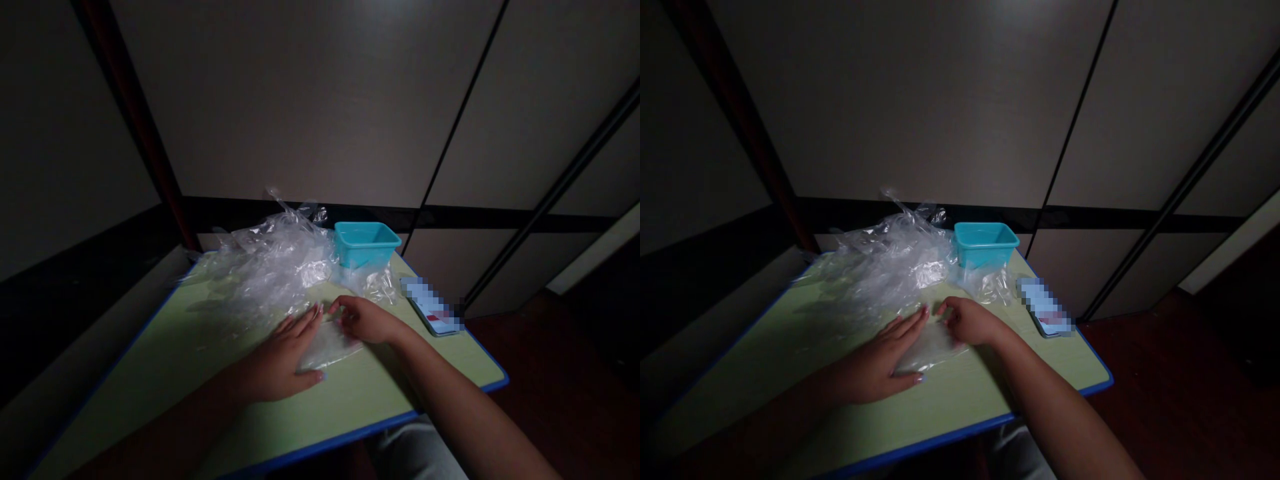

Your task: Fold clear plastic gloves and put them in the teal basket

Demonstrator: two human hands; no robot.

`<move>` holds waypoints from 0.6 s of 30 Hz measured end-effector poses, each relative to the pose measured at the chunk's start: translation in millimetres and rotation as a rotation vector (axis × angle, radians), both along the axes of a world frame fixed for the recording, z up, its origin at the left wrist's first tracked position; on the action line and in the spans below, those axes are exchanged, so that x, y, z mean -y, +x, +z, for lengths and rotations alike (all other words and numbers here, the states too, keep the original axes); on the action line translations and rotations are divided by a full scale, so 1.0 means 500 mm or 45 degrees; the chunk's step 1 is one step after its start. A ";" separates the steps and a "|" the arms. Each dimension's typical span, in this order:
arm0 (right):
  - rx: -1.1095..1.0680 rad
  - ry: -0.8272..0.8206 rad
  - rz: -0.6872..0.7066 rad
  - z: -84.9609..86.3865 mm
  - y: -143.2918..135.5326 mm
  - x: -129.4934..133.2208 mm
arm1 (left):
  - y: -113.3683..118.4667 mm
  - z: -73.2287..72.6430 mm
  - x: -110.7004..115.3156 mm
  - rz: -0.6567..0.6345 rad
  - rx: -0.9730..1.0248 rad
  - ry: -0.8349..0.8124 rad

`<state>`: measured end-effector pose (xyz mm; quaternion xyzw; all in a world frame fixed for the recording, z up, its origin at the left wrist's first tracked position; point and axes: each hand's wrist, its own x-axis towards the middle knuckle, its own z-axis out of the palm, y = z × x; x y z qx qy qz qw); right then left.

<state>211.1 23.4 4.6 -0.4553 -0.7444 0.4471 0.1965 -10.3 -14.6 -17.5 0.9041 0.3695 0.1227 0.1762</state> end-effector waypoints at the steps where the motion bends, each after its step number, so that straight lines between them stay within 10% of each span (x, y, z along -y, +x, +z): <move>1: -0.017 -0.052 -0.011 0.001 0.000 0.000 | 0.003 -0.001 0.003 0.005 -0.039 0.029; 18: 0.206 0.242 -0.017 0.004 0.003 -0.005 | 0.019 0.007 0.008 0.044 0.003 0.044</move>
